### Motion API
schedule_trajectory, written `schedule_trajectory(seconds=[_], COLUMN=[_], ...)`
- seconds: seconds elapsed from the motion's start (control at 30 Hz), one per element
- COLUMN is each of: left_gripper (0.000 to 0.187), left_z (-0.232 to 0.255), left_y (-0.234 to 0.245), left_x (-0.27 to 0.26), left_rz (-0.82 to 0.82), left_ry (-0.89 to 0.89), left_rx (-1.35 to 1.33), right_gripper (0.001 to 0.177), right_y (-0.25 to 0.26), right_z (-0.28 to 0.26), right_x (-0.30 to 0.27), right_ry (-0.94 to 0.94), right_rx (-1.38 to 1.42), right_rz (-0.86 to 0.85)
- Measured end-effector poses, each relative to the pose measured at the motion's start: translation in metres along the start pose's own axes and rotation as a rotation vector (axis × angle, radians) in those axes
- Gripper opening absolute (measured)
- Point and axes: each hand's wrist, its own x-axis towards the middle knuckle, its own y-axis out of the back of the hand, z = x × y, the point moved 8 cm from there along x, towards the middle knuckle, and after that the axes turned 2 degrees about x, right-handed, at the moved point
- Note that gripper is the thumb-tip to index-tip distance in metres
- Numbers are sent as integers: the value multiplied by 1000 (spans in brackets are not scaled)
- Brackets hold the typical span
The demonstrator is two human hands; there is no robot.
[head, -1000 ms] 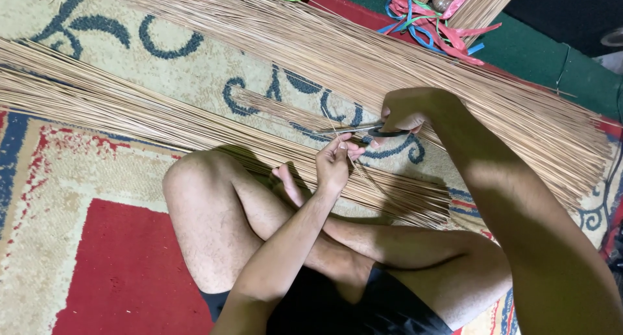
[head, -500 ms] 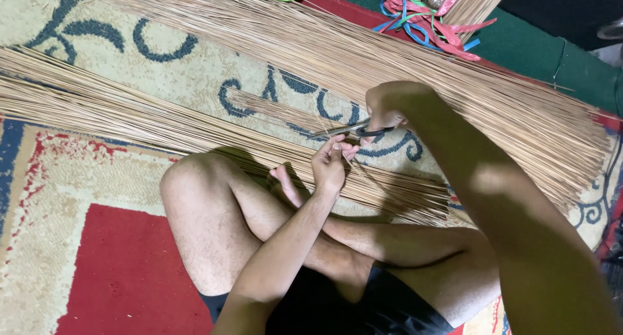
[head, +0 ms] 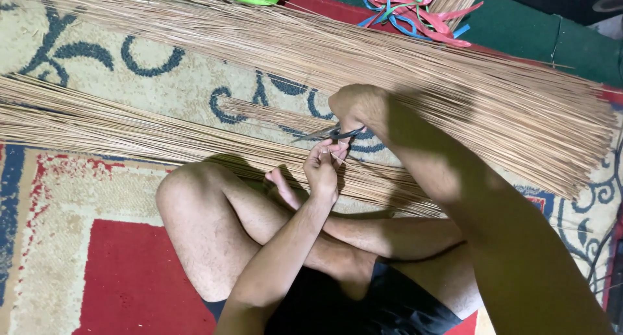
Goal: A person sits on the floor organizing and trimming thin wooden sticks to prepare them for weaving a fan body.
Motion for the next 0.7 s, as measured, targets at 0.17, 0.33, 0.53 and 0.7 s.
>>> schedule_trajectory(seconds=[0.17,0.33,0.53,0.7], left_gripper=[26,27,26,26], left_z=[-2,4,6,10], left_y=[4,1,-4,4], left_x=[4,1,5,5], left_rz=[-25,-44,-93,-121], left_ry=[-30,-33,-68,-101], left_rx=[-30,-5,-6,39], right_gripper=[49,32,32,36], right_y=[-35,-98,-177,-207], right_z=[53,86,136,143], right_x=[4,-23,28,51], right_ry=[164,152,44,12], right_rx=[314,593,875,802], right_rz=[349,476,873,1080])
